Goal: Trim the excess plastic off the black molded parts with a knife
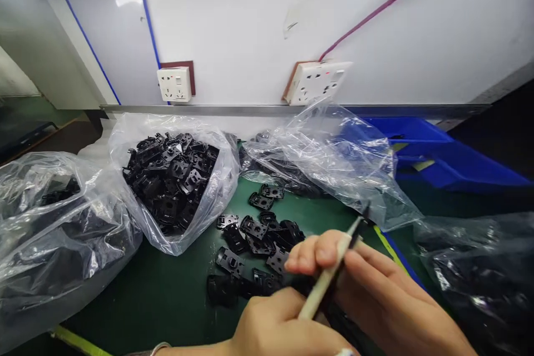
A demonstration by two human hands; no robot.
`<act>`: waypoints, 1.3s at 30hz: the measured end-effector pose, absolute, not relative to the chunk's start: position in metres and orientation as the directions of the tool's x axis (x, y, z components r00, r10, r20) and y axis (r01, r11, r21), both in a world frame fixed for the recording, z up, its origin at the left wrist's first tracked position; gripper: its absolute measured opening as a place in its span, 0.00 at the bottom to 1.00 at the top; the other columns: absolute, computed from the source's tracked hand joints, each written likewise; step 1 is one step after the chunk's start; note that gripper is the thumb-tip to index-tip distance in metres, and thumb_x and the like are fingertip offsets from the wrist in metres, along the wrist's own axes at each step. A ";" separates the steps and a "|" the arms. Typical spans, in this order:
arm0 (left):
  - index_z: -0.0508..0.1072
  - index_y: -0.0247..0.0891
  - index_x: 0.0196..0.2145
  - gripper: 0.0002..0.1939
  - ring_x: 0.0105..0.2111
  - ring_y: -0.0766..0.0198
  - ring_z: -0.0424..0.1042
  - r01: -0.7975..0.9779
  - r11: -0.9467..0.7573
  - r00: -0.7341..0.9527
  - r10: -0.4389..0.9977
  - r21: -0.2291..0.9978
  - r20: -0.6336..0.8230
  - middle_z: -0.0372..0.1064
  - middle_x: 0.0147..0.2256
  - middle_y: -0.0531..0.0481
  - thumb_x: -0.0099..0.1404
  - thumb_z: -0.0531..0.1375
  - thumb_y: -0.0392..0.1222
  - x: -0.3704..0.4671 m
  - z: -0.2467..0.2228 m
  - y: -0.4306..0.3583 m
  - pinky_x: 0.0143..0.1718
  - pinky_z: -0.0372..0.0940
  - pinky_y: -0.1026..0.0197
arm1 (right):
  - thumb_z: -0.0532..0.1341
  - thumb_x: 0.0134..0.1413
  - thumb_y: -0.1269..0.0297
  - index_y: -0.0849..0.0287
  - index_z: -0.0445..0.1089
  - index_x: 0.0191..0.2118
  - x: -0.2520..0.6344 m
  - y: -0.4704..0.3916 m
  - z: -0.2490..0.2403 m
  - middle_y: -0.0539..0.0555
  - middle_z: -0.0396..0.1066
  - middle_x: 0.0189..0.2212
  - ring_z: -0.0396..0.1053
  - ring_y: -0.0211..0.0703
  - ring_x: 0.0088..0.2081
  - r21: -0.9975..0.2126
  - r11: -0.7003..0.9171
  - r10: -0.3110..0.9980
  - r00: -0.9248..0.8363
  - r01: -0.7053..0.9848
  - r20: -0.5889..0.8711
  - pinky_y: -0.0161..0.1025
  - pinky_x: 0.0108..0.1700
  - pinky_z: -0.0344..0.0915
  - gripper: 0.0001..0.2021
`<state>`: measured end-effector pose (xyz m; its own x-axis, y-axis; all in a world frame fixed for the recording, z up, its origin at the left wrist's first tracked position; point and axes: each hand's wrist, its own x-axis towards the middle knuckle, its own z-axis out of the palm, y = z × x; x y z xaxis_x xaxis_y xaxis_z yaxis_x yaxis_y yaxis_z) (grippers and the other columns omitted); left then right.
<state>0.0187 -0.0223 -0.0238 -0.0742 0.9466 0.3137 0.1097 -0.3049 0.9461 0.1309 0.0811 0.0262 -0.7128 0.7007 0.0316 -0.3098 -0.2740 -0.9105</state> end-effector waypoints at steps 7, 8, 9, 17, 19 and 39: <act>0.78 0.38 0.29 0.13 0.31 0.63 0.65 -0.214 0.018 -0.399 0.911 0.977 -0.104 0.69 0.31 0.49 0.62 0.62 0.50 0.001 0.011 -0.007 0.33 0.61 0.66 | 0.61 0.59 0.59 0.52 0.71 0.42 0.162 0.113 0.015 0.47 0.65 0.24 0.62 0.36 0.22 -0.898 -0.197 0.872 -0.489 -0.394 0.024 0.36 0.27 0.68 0.07; 0.77 0.38 0.28 0.14 0.28 0.66 0.63 -0.255 0.067 -0.383 0.909 0.965 -0.164 0.67 0.27 0.51 0.63 0.61 0.50 -0.001 0.012 -0.004 0.30 0.59 0.68 | 0.61 0.59 0.58 0.54 0.72 0.39 0.167 0.114 0.012 0.48 0.66 0.26 0.63 0.36 0.22 -0.906 -0.207 0.861 -0.509 -0.369 0.011 0.36 0.28 0.67 0.07; 0.76 0.38 0.28 0.14 0.26 0.67 0.61 -0.280 0.106 -0.361 0.909 0.954 -0.207 0.66 0.25 0.53 0.63 0.61 0.51 -0.003 0.013 -0.002 0.28 0.58 0.69 | 0.61 0.59 0.57 0.56 0.71 0.36 0.171 0.114 0.008 0.49 0.66 0.26 0.63 0.36 0.23 -0.912 -0.221 0.847 -0.531 -0.346 -0.004 0.36 0.28 0.67 0.08; 0.71 0.34 0.21 0.20 0.21 0.69 0.59 -0.176 0.368 -0.190 0.897 0.913 -0.398 0.64 0.19 0.52 0.57 0.63 0.55 0.002 0.017 0.004 0.23 0.53 0.68 | 0.58 0.61 0.64 0.59 0.67 0.35 0.184 0.103 0.004 0.50 0.66 0.25 0.65 0.38 0.26 -0.983 -0.142 0.722 -0.692 -0.117 -0.022 0.34 0.29 0.63 0.06; 0.69 0.35 0.19 0.21 0.20 0.69 0.58 -0.126 0.417 -0.149 0.889 0.900 -0.433 0.62 0.18 0.52 0.58 0.62 0.55 0.002 0.017 0.004 0.22 0.51 0.68 | 0.53 0.63 0.68 0.60 0.67 0.34 0.188 0.101 0.007 0.51 0.66 0.28 0.65 0.38 0.30 -0.993 0.115 0.692 -0.716 -0.017 0.092 0.34 0.32 0.62 0.07; 0.65 0.37 0.20 0.19 0.20 0.69 0.50 0.085 0.535 -0.157 0.841 0.841 -0.518 0.49 0.19 0.55 0.61 0.58 0.52 -0.001 0.009 0.004 0.21 0.49 0.68 | 0.41 0.61 0.35 0.59 0.65 0.23 0.172 0.086 -0.010 0.48 0.59 0.18 0.53 0.39 0.20 -0.317 0.856 0.509 -0.770 0.408 0.385 0.40 0.25 0.42 0.34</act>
<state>-0.0007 0.0037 0.0088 -0.1571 0.8405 -0.5185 0.0854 0.5346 0.8408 0.1723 0.0865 -0.0095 -0.7699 0.5092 0.3846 0.4081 0.8562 -0.3168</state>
